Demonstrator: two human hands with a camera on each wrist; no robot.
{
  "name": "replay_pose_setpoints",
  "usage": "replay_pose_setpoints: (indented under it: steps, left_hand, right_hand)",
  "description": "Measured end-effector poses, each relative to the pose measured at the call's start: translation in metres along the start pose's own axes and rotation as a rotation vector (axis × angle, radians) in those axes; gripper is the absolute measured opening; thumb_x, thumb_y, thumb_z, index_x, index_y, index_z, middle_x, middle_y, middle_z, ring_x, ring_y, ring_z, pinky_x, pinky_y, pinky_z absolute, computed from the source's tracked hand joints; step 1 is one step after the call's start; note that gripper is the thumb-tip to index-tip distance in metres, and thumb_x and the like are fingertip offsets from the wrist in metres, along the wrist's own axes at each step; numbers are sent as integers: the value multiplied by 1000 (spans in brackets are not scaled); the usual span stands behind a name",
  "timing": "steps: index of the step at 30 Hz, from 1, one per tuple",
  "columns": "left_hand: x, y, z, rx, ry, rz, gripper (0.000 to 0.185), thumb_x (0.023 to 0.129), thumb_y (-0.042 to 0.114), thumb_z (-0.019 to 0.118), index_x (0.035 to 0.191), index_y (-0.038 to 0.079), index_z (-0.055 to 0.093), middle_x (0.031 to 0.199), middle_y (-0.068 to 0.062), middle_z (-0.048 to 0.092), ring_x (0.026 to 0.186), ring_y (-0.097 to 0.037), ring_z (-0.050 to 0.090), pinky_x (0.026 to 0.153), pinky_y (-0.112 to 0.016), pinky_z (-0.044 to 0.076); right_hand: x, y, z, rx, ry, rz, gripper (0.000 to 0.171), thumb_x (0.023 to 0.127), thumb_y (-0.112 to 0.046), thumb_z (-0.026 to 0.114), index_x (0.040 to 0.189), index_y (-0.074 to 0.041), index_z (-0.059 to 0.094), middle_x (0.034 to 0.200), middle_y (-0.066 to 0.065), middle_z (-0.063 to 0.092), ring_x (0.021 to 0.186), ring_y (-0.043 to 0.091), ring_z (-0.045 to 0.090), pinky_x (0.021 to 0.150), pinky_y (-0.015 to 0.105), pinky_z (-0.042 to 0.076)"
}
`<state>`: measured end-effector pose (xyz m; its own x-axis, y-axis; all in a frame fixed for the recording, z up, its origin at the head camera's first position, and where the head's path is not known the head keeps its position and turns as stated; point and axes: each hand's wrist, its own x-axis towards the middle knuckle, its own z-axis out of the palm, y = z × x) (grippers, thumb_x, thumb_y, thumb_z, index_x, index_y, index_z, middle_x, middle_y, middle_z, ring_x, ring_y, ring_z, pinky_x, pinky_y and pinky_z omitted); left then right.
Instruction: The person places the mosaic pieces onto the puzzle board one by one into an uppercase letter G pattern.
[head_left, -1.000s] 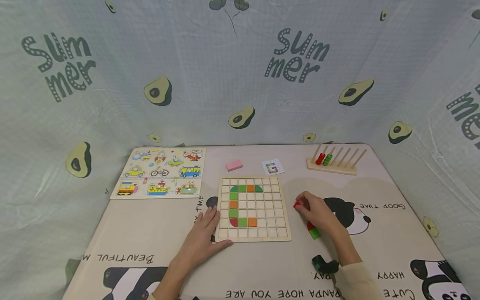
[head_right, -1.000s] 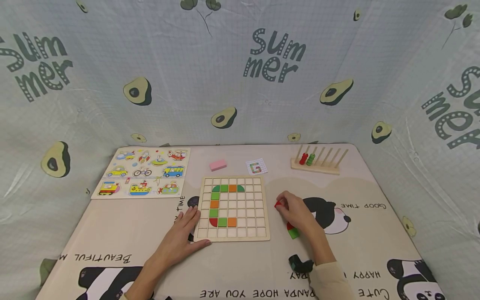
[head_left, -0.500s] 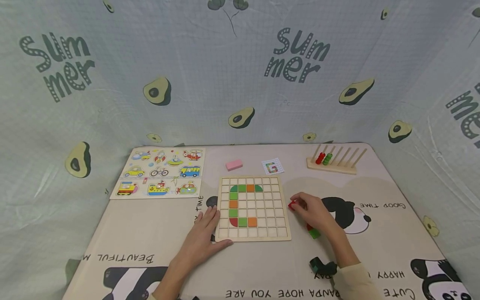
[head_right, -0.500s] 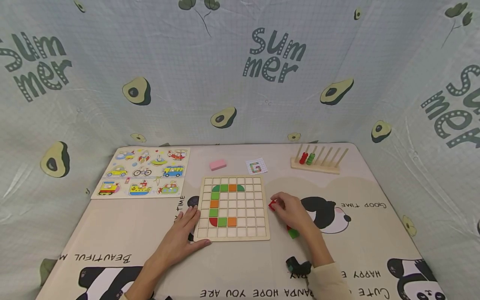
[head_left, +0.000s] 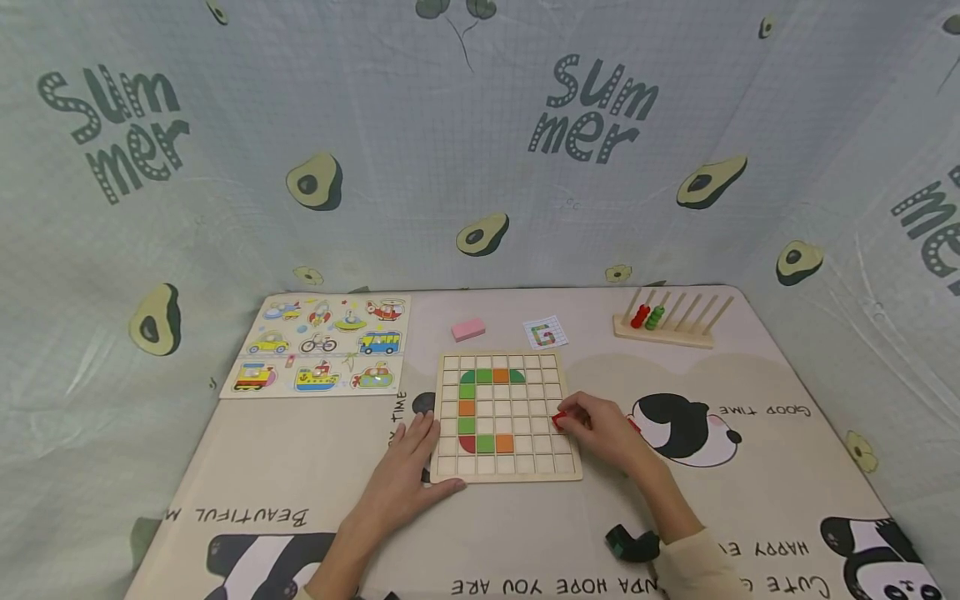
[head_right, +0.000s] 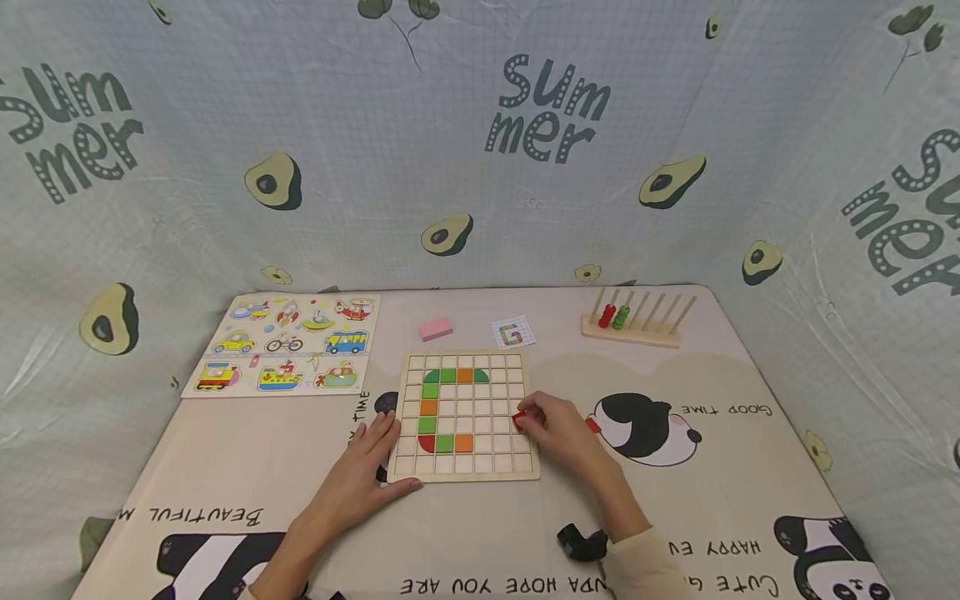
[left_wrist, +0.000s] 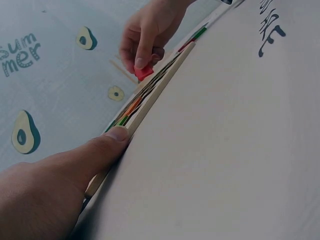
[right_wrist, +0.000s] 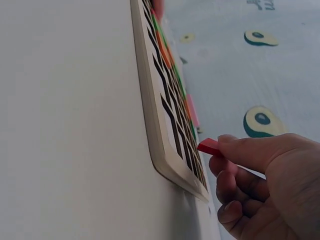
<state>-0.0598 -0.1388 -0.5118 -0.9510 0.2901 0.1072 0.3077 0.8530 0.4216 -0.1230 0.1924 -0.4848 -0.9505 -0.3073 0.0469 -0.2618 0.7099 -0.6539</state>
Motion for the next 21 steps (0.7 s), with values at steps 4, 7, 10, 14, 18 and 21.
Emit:
replay_pose_setpoints:
  steps: [4, 7, 10, 14, 18, 21]
  left_hand:
    - [0, 0, 0, 0, 2, 2, 100, 73, 76, 53, 145, 9, 36, 154, -4, 32, 145, -18, 25, 123, -38, 17]
    - [0, 0, 0, 0, 3, 4, 99, 73, 76, 53, 145, 9, 36, 154, -4, 32, 145, -18, 25, 122, -38, 17]
    - [0, 0, 0, 1, 5, 5, 99, 74, 76, 54, 145, 9, 36, 153, -4, 32, 145, -19, 25, 122, -38, 17]
    - [-1, 0, 0, 2, 4, 5, 99, 74, 75, 54, 145, 9, 36, 153, -4, 32, 144, -18, 25, 122, -39, 17]
    - [-1, 0, 0, 4, 1, 2, 99, 73, 76, 53, 145, 9, 36, 153, -4, 32, 145, -18, 25, 123, -38, 17]
    - [-1, 0, 0, 5, 5, 4, 99, 73, 76, 53, 144, 9, 37, 153, -4, 32, 144, -18, 25, 122, -38, 17]
  right_hand:
    - [-1, -7, 5, 32, -12, -16, 14, 85, -16, 68, 98, -15, 63, 78, -8, 59, 70, 6, 52, 61, 14, 49]
    - [-1, -11, 9, 36, -35, -46, 14, 86, -16, 68, 99, -15, 64, 78, -9, 58, 70, 5, 52, 61, 14, 49]
    - [-1, -15, 13, 37, -55, -75, 15, 86, -16, 67, 101, -15, 65, 79, -10, 59, 72, 5, 52, 62, 14, 49]
    - [-1, -20, 18, 40, -73, -65, 17, 86, -19, 68, 102, -16, 65, 81, -11, 60, 72, 6, 53, 64, 14, 50]
    - [-1, -24, 21, 49, -99, -31, 18, 85, -22, 68, 103, -18, 66, 82, -12, 61, 73, 7, 54, 66, 13, 51]
    - [-1, -24, 24, 58, -118, -22, 18, 85, -23, 69, 102, -21, 65, 83, -13, 61, 74, 6, 54, 66, 14, 51]
